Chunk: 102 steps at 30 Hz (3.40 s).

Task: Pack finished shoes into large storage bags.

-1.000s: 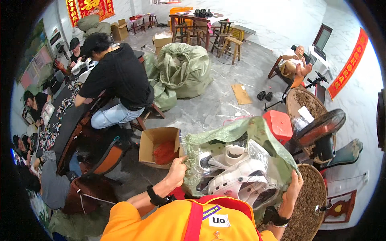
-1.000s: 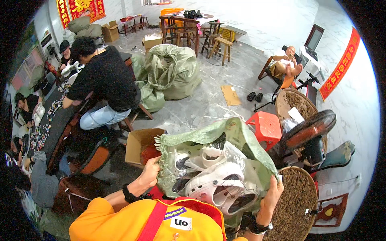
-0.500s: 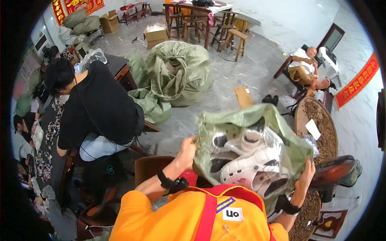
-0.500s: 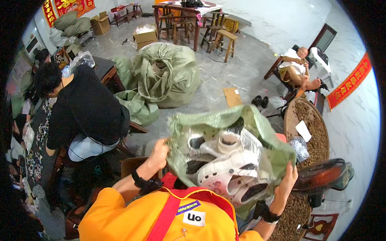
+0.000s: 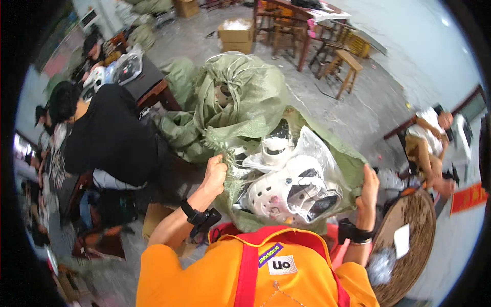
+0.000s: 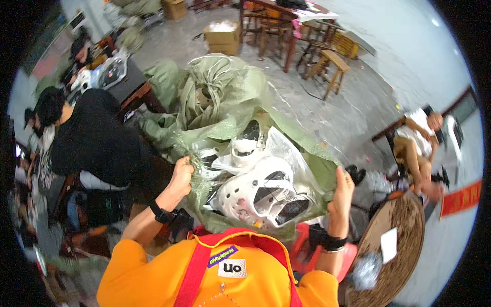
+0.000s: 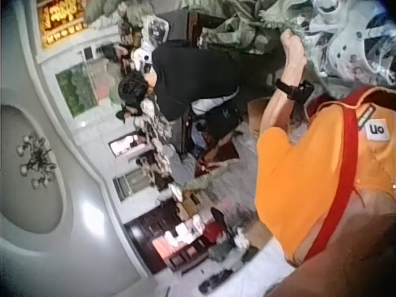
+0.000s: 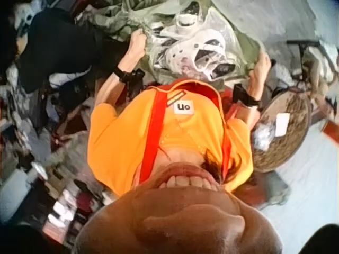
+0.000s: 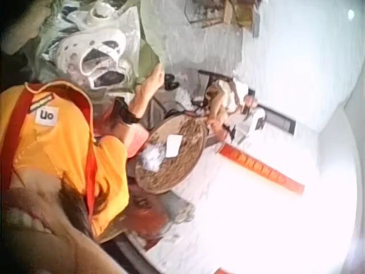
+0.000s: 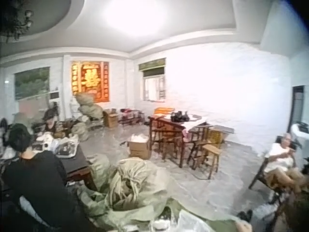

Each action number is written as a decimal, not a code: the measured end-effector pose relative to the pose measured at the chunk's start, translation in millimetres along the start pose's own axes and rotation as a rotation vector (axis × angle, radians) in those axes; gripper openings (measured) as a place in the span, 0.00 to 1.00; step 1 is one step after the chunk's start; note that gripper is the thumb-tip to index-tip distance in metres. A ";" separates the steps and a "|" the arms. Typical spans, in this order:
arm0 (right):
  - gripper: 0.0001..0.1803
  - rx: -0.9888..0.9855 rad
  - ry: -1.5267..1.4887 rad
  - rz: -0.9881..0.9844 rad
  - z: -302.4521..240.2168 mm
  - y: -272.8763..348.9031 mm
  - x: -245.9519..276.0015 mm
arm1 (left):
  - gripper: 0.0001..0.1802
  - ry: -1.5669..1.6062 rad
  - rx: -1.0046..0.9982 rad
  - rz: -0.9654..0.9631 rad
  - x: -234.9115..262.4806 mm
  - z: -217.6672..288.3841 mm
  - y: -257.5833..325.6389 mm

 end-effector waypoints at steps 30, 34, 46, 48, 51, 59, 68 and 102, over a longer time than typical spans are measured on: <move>0.13 0.267 0.250 0.375 -135.0 -450.0 2.9 | 0.20 -0.107 0.030 -0.473 -353.2 143.3 -420.0; 0.13 0.242 0.178 0.257 -112.4 -543.3 -15.2 | 0.19 -0.125 0.039 -0.283 -361.8 136.6 -490.6; 0.15 0.004 0.223 -0.234 -30.1 -831.1 -137.7 | 0.18 -0.103 0.063 0.230 -401.1 159.3 -584.0; 0.15 0.013 0.207 -0.309 -34.5 -842.4 -161.1 | 0.18 -0.061 0.104 0.223 -399.9 139.9 -577.4; 0.16 0.098 0.260 -0.367 -38.2 -872.0 -213.4 | 0.17 0.155 0.002 0.298 -389.7 164.7 -572.1; 0.12 0.273 0.248 -0.944 -71.4 -852.9 -377.0 | 0.18 0.508 -0.095 0.565 -378.8 119.0 -540.3; 0.12 0.387 0.090 -1.517 -81.5 -786.6 -719.3 | 0.20 0.978 -0.527 0.762 -329.4 224.9 -586.8; 0.15 1.490 0.403 -2.311 247.2 -521.6 -969.4 | 0.19 0.324 0.087 1.636 -189.2 215.6 -807.5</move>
Point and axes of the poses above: each hand's wrist, its own y-axis away from the middle knuckle, its own x-axis out of the back of the hand, z = x × y, the point moved 8 cm from there along -y, towards the middle knuckle, and after that the axes turned 8 degrees about x, right-handed, at the moved point
